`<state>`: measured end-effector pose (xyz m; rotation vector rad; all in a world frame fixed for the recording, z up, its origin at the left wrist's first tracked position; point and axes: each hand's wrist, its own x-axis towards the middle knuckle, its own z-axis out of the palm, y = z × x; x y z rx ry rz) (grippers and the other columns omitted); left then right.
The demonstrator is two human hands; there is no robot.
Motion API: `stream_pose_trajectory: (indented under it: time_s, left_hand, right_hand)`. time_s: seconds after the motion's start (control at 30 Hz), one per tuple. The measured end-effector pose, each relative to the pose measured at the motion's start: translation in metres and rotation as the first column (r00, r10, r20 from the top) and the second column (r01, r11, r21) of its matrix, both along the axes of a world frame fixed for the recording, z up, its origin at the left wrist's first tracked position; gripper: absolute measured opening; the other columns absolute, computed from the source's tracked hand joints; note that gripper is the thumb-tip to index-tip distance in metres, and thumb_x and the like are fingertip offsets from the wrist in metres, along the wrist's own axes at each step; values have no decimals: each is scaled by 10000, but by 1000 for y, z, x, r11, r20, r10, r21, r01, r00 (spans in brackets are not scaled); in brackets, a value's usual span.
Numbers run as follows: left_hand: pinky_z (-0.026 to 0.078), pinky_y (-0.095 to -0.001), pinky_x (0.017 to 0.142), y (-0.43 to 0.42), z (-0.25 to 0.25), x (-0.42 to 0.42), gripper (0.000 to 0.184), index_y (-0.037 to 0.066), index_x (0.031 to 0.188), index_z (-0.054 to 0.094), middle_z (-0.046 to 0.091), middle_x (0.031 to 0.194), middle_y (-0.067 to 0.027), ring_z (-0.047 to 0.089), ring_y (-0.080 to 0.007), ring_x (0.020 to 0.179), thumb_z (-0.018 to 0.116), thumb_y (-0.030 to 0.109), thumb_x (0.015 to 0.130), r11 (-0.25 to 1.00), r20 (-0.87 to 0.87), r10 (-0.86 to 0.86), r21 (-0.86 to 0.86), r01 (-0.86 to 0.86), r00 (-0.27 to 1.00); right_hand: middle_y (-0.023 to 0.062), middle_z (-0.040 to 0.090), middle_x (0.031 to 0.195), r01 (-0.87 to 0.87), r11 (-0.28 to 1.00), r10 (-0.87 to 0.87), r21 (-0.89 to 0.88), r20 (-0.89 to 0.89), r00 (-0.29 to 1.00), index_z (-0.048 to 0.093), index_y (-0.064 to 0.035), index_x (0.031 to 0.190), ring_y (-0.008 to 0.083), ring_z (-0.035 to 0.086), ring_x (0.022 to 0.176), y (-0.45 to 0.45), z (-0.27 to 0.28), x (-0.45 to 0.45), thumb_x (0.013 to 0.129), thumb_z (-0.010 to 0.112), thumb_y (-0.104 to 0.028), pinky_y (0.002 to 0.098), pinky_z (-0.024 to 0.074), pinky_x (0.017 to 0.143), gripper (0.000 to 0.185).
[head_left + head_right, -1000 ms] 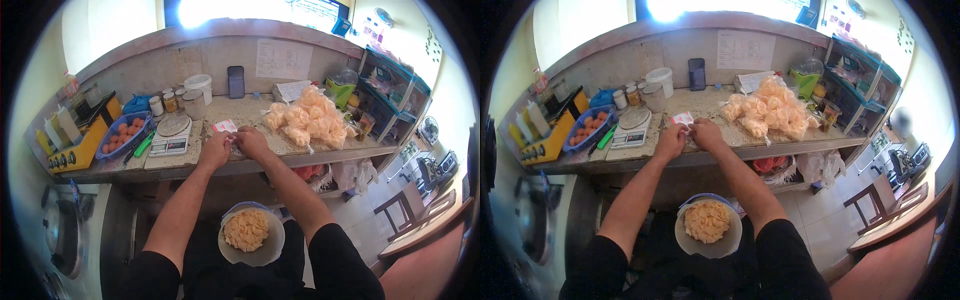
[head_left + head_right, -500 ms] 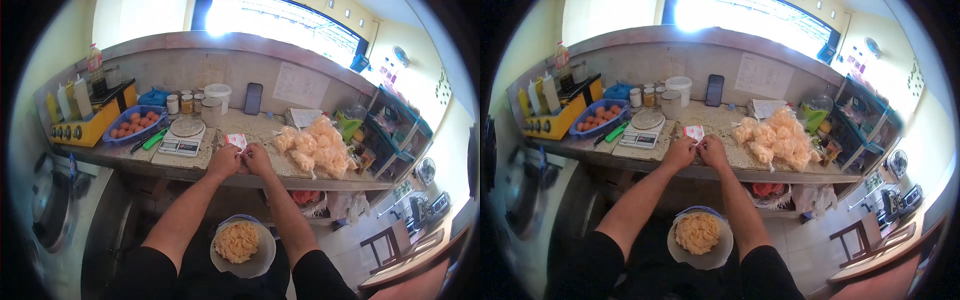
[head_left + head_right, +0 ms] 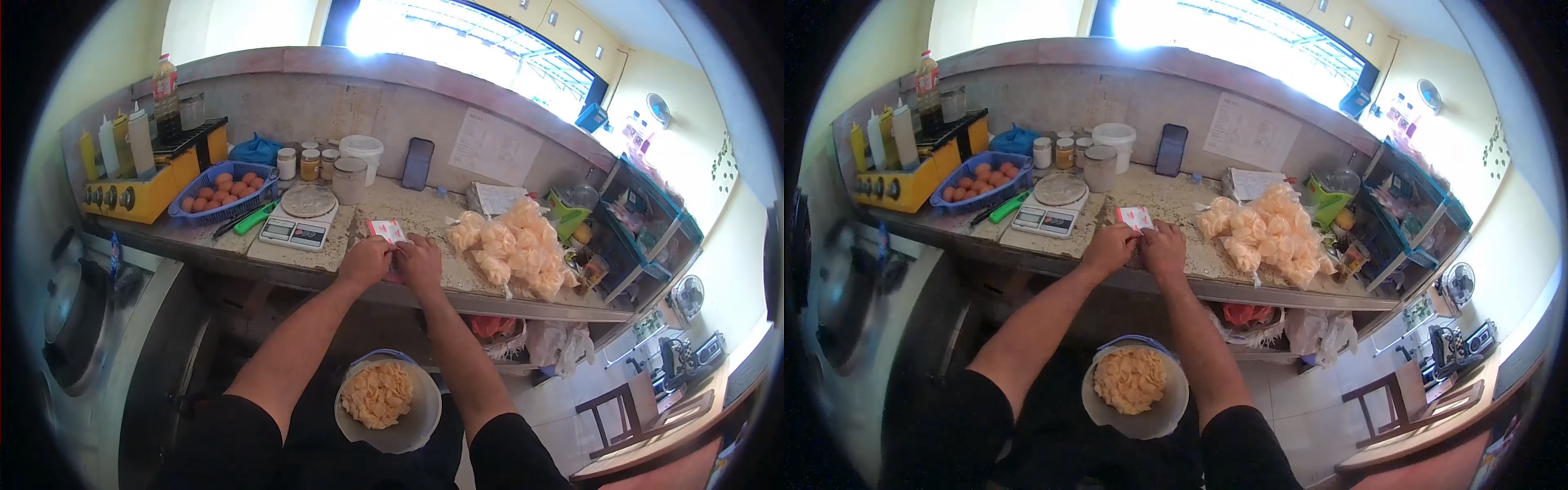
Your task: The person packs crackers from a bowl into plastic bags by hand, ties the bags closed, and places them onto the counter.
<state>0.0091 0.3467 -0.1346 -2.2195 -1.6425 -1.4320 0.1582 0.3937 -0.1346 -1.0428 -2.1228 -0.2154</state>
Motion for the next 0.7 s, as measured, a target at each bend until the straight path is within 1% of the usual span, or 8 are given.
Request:
stream_pose_trajectory:
  time_s: [0.07, 0.17, 0.27, 0.37, 0.47, 0.57, 0.67, 0.7]
  left_hand:
    - [508, -432, 761, -1, 0, 0, 169, 49, 907, 692, 652, 912, -141, 630, -331, 855, 601, 159, 817, 1000, 13, -12, 18, 12, 1000]
    - [504, -431, 762, -2, 0, 1, 168, 51, 910, 690, 649, 905, -140, 627, -327, 853, 596, 157, 820, 999, 35, -25, 33, 24, 999]
    - [498, -432, 760, -2, 0, 1, 170, 52, 914, 687, 640, 902, -144, 621, -330, 853, 588, 158, 825, 999, 44, -35, 24, 34, 998]
    - [493, -434, 758, -4, 1, 2, 171, 50, 913, 680, 630, 907, -150, 613, -338, 858, 578, 159, 830, 999, 38, -36, 35, 35, 999]
    - [491, -436, 758, -4, 1, 3, 169, 47, 912, 673, 625, 914, -156, 607, -349, 861, 568, 154, 835, 998, 15, -40, 42, 39, 999]
    - [488, -445, 755, -5, 3, 2, 156, 40, 906, 656, 619, 905, -160, 602, -359, 858, 556, 136, 832, 997, 40, -70, 43, 68, 997]
    - [484, -456, 750, -3, 0, 0, 139, 32, 895, 633, 610, 885, -165, 596, -368, 849, 546, 113, 822, 996, 56, -77, 48, 75, 995]
    - [482, -459, 748, -3, 1, 0, 133, 30, 891, 625, 606, 877, -167, 595, -371, 846, 544, 106, 818, 996, 54, -74, 50, 71, 996]
  right_hand:
    - [58, 630, 1121, 13, 1000, -14, 18, 17, 1000, 728, -156, 957, 277, 546, 1060, -7, 6, -1, 796, 633, -263, 418, 414, 922, 215]
    - [65, 638, 1092, 41, 999, -40, -3, 71, 997, 719, -141, 936, 286, 559, 1029, -3, 5, -3, 791, 628, -242, 420, 438, 890, 199]
    - [103, 642, 1017, 42, 992, -37, -116, 45, 998, 700, -99, 865, 306, 577, 976, -5, 12, -5, 794, 609, -207, 425, 465, 841, 158]
    - [113, 649, 950, 98, 993, -93, -72, 69, 993, 675, -71, 836, 328, 596, 906, 6, 3, -6, 751, 641, -183, 428, 486, 783, 145]
    - [141, 626, 908, 130, 989, -126, -74, 59, 990, 652, -53, 850, 326, 591, 906, 8, 0, -8, 785, 598, -178, 429, 476, 797, 151]
    - [130, 631, 1003, 8, 996, -5, -88, 32, 999, 668, -83, 934, 324, 588, 931, 9, 0, -4, 781, 603, -176, 434, 476, 805, 191]
    - [108, 612, 1130, -50, 989, 47, 139, 24, 999, 683, -128, 1005, 320, 584, 963, 0, 1, -6, 792, 597, -186, 439, 473, 827, 236]
    - [101, 600, 1162, -47, 987, 38, 152, 61, 997, 683, -143, 1022, 318, 582, 979, 0, 2, -5, 798, 594, -195, 440, 470, 838, 247]
